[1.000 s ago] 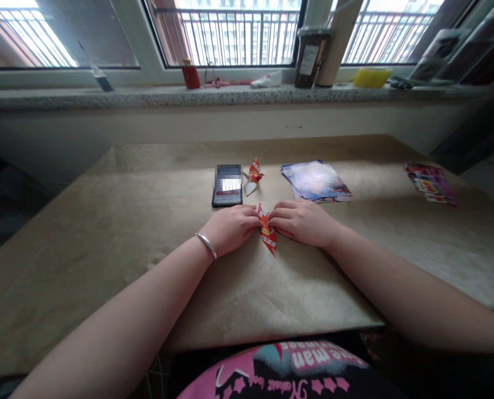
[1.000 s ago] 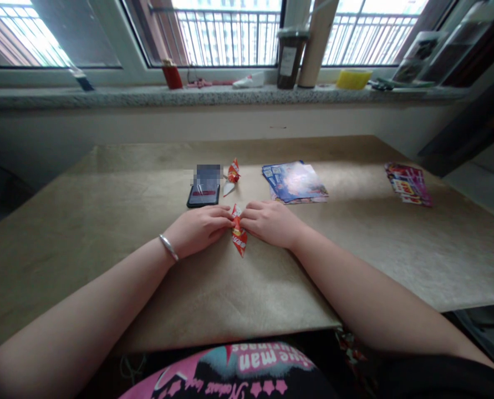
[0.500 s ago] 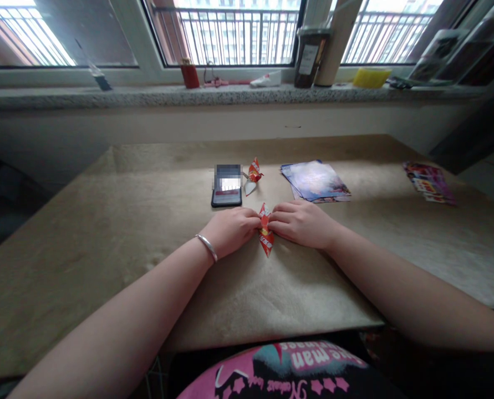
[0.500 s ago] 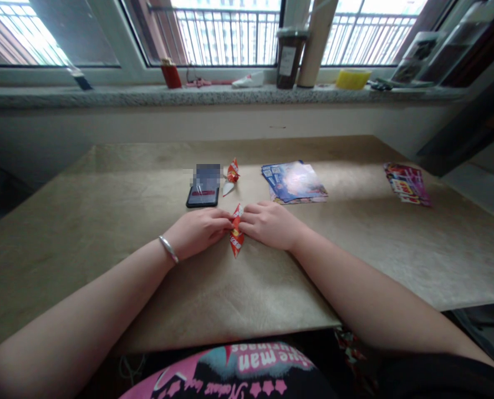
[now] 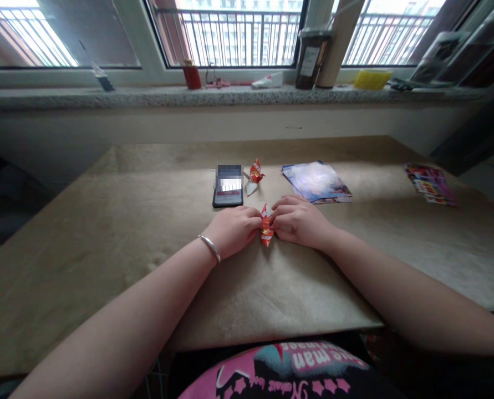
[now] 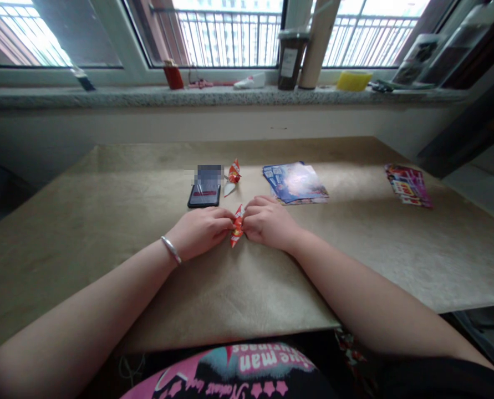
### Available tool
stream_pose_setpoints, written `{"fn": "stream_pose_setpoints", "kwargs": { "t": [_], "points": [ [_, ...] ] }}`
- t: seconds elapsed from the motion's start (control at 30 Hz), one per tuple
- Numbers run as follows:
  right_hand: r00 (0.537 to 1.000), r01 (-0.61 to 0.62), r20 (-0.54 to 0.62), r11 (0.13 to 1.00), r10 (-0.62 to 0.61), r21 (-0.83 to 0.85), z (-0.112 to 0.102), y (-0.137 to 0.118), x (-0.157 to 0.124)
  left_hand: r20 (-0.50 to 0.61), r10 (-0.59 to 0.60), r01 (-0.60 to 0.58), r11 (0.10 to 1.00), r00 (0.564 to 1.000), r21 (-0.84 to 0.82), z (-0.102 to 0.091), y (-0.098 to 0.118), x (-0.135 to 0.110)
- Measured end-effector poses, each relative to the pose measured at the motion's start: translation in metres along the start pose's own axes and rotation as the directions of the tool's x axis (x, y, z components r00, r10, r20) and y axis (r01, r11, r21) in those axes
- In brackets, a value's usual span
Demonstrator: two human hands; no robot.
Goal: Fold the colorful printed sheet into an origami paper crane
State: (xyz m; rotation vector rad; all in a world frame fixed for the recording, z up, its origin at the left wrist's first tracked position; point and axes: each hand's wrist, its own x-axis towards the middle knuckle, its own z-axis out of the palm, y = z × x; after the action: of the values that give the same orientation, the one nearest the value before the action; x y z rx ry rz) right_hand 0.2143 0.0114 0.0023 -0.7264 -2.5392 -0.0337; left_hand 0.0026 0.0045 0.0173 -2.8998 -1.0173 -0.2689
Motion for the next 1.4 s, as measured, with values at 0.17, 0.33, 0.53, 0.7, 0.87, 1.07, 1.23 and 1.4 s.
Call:
{"fn": "stream_pose_setpoints", "kwargs": {
  "t": [0.17, 0.33, 0.53, 0.7, 0.87, 1.07, 1.23, 1.4],
  "points": [
    [0.988, -0.149, -0.012, 0.968, 0.155, 0.199, 0.006, 0.004, -0.001, -0.003, -0.017, 0.017, 1.0, 1.0, -0.002, -0.003, 0.001, 0.0],
    [0.98, -0.185, -0.011, 0.939, 0.196, 0.289, 0.011, 0.005, 0.0, -0.031, 0.012, -0.012, 1.0, 0.999, -0.008, -0.002, 0.001, 0.002],
    [0.972, -0.228, 0.003, 0.948, 0.233, 0.222, 0.009, -0.001, 0.002, -0.127, 0.042, -0.042, 0.999, 0.991, 0.007, 0.009, -0.003, 0.007],
    [0.981, -0.193, 0.033, 0.981, 0.193, -0.013, 0.004, -0.007, 0.002, -0.135, 0.057, -0.048, 0.997, 0.989, 0.067, 0.013, -0.002, 0.008],
    [0.977, -0.203, 0.042, 0.975, 0.208, -0.093, 0.005, -0.009, 0.003, -0.142, 0.066, -0.047, 0.991, 0.988, 0.128, 0.014, -0.001, 0.008],
    [0.969, -0.244, 0.042, 0.97, 0.245, -0.02, 0.01, -0.006, 0.004, -0.192, 0.08, -0.052, 0.988, 0.978, 0.146, 0.019, -0.001, 0.009],
    [0.967, -0.252, 0.069, 0.96, 0.245, 0.121, 0.012, 0.001, 0.002, -0.126, -0.009, 0.008, 1.0, 0.992, -0.006, 0.021, -0.002, 0.011],
    [0.962, -0.272, 0.092, 0.94, 0.258, 0.207, 0.012, 0.004, 0.0, -0.103, -0.025, 0.012, 0.991, 0.994, -0.13, 0.02, -0.006, 0.01]
  ]
}}
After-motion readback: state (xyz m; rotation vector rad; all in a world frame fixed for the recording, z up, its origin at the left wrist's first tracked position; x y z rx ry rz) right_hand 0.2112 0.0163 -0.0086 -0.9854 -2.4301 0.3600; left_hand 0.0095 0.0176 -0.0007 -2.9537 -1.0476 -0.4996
